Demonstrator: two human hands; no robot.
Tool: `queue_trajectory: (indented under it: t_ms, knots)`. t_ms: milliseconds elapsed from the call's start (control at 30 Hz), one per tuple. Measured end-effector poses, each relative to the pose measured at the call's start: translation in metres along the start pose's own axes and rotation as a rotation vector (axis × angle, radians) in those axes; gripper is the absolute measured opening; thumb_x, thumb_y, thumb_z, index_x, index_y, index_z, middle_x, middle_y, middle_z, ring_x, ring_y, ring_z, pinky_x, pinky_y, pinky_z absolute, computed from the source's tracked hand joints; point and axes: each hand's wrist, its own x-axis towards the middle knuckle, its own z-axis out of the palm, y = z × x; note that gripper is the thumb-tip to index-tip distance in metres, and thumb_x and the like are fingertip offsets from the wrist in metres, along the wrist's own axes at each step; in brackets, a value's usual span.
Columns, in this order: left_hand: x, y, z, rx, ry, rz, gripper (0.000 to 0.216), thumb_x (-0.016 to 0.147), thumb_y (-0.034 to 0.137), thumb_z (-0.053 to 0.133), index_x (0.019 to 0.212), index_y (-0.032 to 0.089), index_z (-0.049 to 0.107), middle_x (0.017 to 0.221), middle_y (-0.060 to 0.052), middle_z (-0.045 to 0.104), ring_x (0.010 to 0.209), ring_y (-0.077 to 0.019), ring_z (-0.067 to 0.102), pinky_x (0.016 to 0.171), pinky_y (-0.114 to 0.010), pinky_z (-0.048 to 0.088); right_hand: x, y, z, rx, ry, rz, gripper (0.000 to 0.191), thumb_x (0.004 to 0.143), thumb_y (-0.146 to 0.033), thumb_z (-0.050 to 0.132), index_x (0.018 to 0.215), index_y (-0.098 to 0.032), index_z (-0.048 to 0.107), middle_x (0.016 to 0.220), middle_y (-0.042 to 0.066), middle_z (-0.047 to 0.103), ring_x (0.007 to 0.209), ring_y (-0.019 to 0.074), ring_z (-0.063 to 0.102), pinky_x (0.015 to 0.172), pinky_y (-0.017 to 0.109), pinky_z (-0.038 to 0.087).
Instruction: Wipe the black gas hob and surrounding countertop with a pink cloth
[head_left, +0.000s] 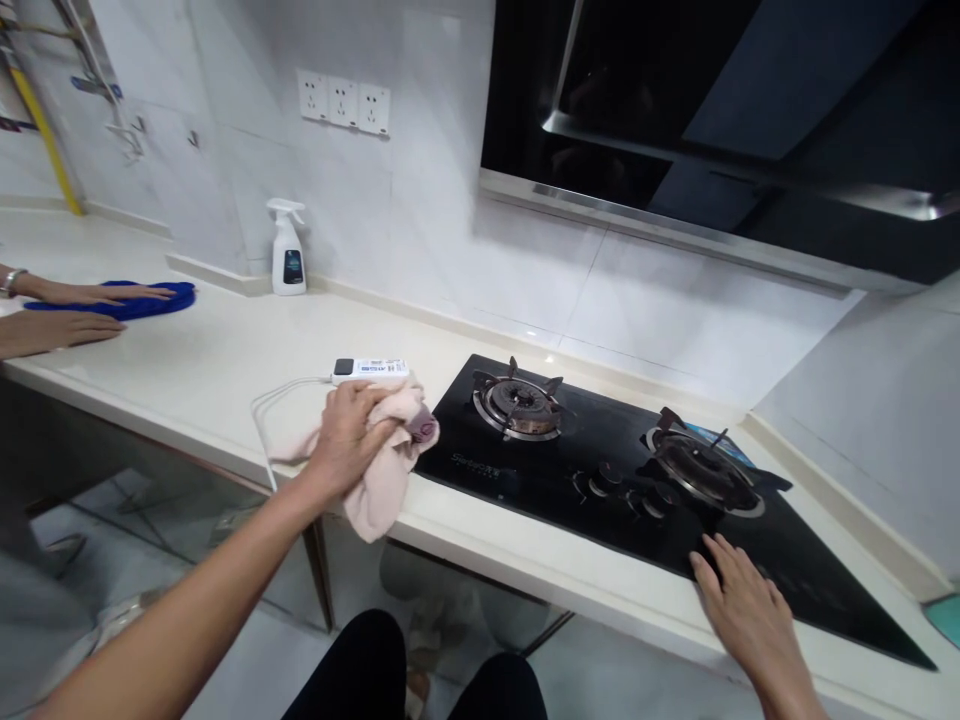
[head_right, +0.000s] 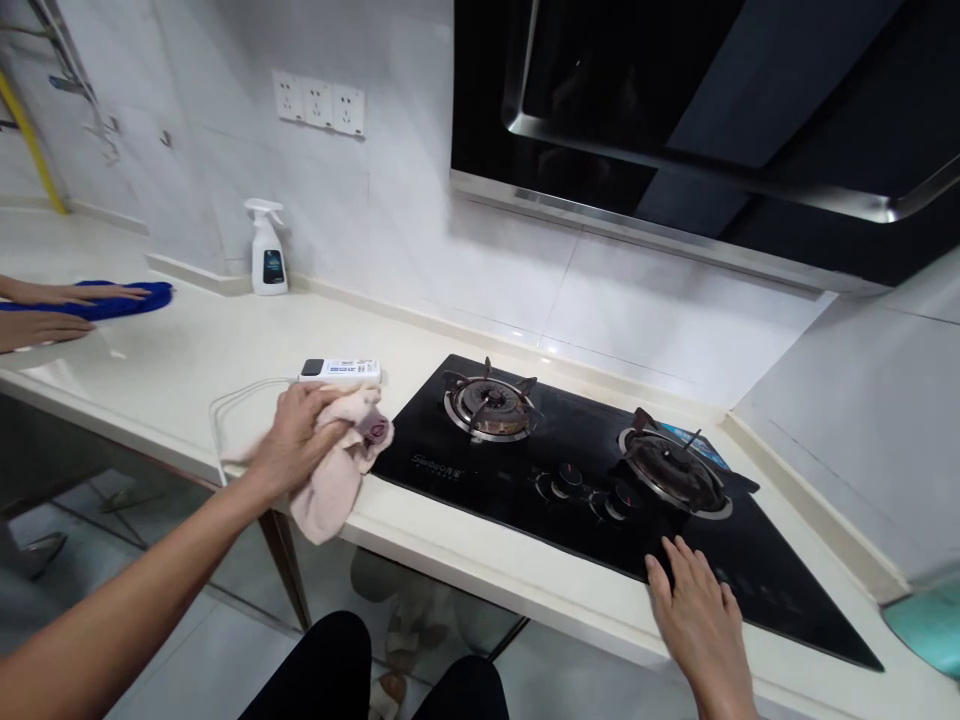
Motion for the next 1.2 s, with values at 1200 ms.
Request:
queue_trajectory:
  t_ms: [1200]
  knots:
    - [0.009, 0.201, 0.16, -0.081, -0.7, 0.501, 0.057, 0.094, 0.056, 0.051, 0.142, 0.027, 0.061, 0.156, -0.012, 0.05, 0.144, -0.0374, 0.039, 0.12, -0.064, 0.027, 0.007, -0.012, -0.024, 0.067, -0.035, 0.012, 0.074, 0.097, -0.064, 0.025, 0.144, -0.019, 0.059, 0.158, 0.011, 0.051, 0.15, 0.0343, 0.041, 0.124, 0.06, 0.029]
